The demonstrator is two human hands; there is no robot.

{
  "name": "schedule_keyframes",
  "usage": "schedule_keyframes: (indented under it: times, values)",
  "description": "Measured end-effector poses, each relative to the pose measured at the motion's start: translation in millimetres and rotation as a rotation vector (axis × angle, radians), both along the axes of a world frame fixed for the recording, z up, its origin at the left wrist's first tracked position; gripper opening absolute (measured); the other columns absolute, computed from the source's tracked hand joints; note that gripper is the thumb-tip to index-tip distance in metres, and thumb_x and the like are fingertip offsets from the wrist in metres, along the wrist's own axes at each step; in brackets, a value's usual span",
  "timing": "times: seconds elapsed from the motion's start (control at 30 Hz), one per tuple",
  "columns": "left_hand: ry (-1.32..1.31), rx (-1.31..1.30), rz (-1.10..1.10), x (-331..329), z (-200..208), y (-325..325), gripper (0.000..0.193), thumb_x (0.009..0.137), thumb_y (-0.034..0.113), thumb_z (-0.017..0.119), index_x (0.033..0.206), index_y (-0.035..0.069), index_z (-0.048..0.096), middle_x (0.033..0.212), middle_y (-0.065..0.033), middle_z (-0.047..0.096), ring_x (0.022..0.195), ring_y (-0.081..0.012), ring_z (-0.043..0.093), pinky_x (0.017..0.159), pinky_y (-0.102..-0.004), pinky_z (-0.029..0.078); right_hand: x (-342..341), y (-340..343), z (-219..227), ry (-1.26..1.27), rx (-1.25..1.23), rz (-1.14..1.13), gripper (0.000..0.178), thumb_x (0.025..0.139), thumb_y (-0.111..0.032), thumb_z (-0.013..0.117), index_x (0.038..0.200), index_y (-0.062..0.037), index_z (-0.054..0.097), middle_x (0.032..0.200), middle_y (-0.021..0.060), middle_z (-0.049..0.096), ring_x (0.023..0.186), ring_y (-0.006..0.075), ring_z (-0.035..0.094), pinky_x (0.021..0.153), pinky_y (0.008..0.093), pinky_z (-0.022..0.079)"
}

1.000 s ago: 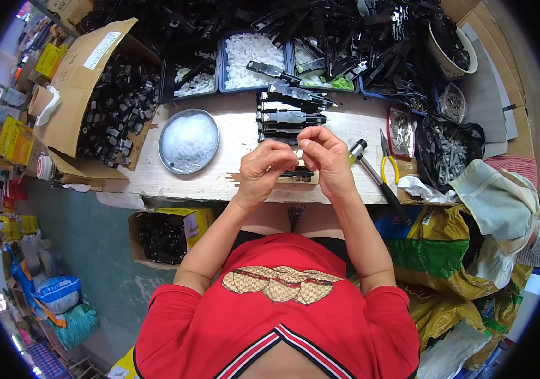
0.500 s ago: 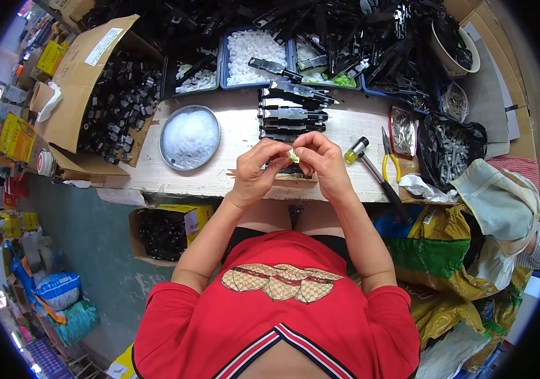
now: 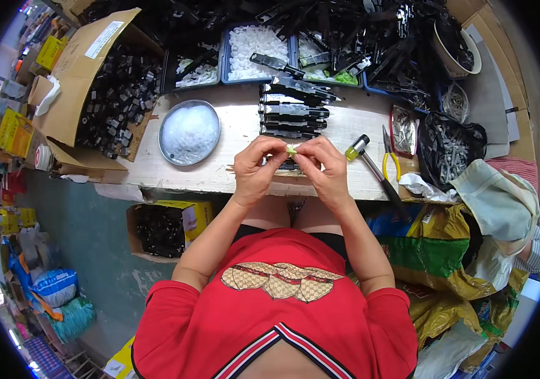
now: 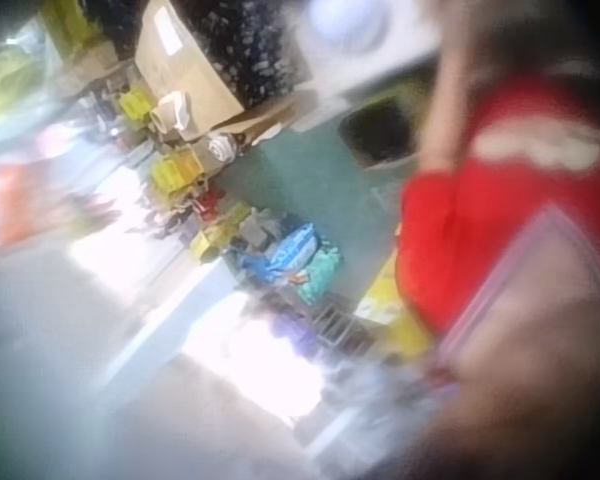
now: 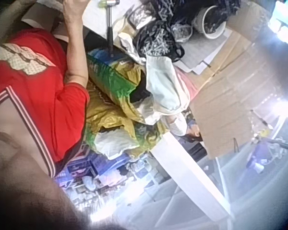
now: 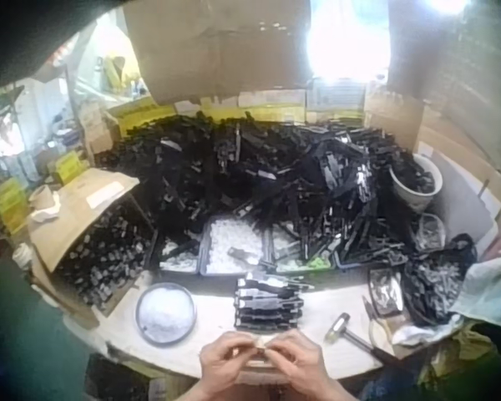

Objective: Assembling small black plastic components and pins at a workbench.

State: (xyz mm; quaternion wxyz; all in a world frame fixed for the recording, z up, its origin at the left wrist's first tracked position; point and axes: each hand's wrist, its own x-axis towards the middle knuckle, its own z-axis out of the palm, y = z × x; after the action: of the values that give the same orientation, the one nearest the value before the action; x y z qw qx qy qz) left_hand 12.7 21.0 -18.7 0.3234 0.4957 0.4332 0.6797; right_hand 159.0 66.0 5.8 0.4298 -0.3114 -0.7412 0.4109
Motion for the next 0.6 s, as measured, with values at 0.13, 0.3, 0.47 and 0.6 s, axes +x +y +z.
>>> schedule_keyframes:
  times: [0.13,0.3,0.47,0.6]
  values:
    - [0.292,0.047,0.056,-12,8,2,0.019,0.071,-0.003,0.067,0.088,0.002,0.062,0.083,-0.007,0.062,0.078,-0.0175,0.057,0.068,-0.0271,0.047,-1,-4,2,-0.028,0.041,-0.026,0.011,0.075,-0.001,0.063,0.086,0.0001,0.061,0.08,0.0081,0.056,0.063,0.017,0.054,0.053,0.0247,0.042]
    - [0.573,-0.052,0.142,-36,2,-4,0.012,0.067,0.004,0.068,0.078,0.006,0.065,0.083,-0.0033,0.062,0.088,-0.0206,0.053,0.077,-0.0319,0.039,2,3,-12,-0.348,0.467,-0.017,0.007,0.072,-0.007,0.062,0.078,-0.0068,0.059,0.077,0.004,0.055,0.067,0.0205,0.054,0.058,0.0309,0.038]
    - [0.671,-0.108,0.086,-32,-11,-13,0.01,0.067,0.01,0.068,0.076,0.009,0.064,0.09,0.0006,0.06,0.094,-0.0192,0.048,0.08,-0.0327,0.032,-6,4,-23,-0.503,0.558,0.032,0.004,0.073,-0.009,0.06,0.072,-0.0085,0.056,0.072,0.0036,0.051,0.07,0.0193,0.053,0.061,0.0316,0.035]
    - [0.741,-0.132,0.084,-28,-18,-11,0.011,0.066,0.007,0.067,0.076,0.007,0.063,0.091,-0.0013,0.059,0.093,-0.0202,0.049,0.079,-0.0326,0.033,-12,9,-20,-0.648,0.57,0.161,0.002,0.073,-0.009,0.059,0.074,-0.0087,0.057,0.072,0.0042,0.05,0.072,0.0202,0.052,0.064,0.0341,0.034]
